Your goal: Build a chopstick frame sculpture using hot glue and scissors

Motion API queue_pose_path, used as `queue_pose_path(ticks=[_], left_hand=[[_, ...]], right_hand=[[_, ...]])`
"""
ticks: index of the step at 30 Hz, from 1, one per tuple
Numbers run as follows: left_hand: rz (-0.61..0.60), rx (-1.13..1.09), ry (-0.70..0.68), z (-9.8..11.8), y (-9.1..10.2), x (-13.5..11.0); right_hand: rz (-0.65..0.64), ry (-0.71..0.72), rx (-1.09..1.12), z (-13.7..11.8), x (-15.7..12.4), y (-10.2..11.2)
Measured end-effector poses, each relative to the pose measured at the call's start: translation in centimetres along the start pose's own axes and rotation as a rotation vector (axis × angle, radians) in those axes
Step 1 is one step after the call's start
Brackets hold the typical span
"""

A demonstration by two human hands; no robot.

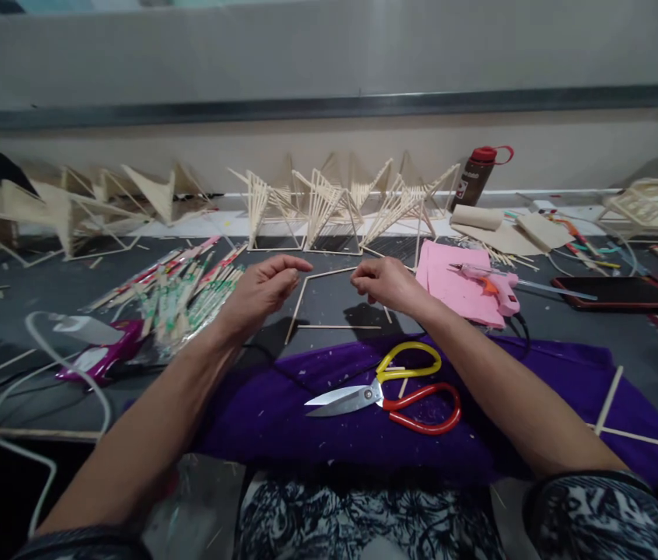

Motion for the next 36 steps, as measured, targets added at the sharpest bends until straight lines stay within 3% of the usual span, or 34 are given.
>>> queue_pose_path(ticks=[5, 10, 14, 20, 28, 36], left_hand=[[0.028, 0.163, -0.007, -1.3, 1.0, -1.9], [0.109, 0.549, -0.061, -5.1, 1.5, -0.6], [0.109, 0.685, -0.031, -7.0, 1.5, -0.4], [0.073, 0.902, 0.012, -6.5, 0.7, -1.6], [-0.059, 0.896, 0.143, -6.4, -0.2, -1.9], [-0.108, 0.818, 0.059, -7.0, 0.0, -2.2]], right_hand=[[0.065, -0.007, -0.307, 2.6, -1.8, 1.7], [0.05, -0.038, -0.614, 5.1, -2.6, 3.0], [-0.027, -0.015, -0.712, 4.8, -2.8, 2.4], [-0.104, 0.006, -0.807, 4.7, -2.7, 0.9], [-0.117, 0.019, -0.807, 4.7, -2.6, 0.4], [-0.114, 0.048, -0.804, 4.9, -2.6, 0.2]])
Point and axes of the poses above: each hand's wrist, its own x-axis towards the middle knuckle, its own y-axis out of the back of the hand, z = x × y, the point moved 5 cm from there along x, towards the middle knuckle, and after that the axes turned 4 degrees about x, right-handed, at the moved point
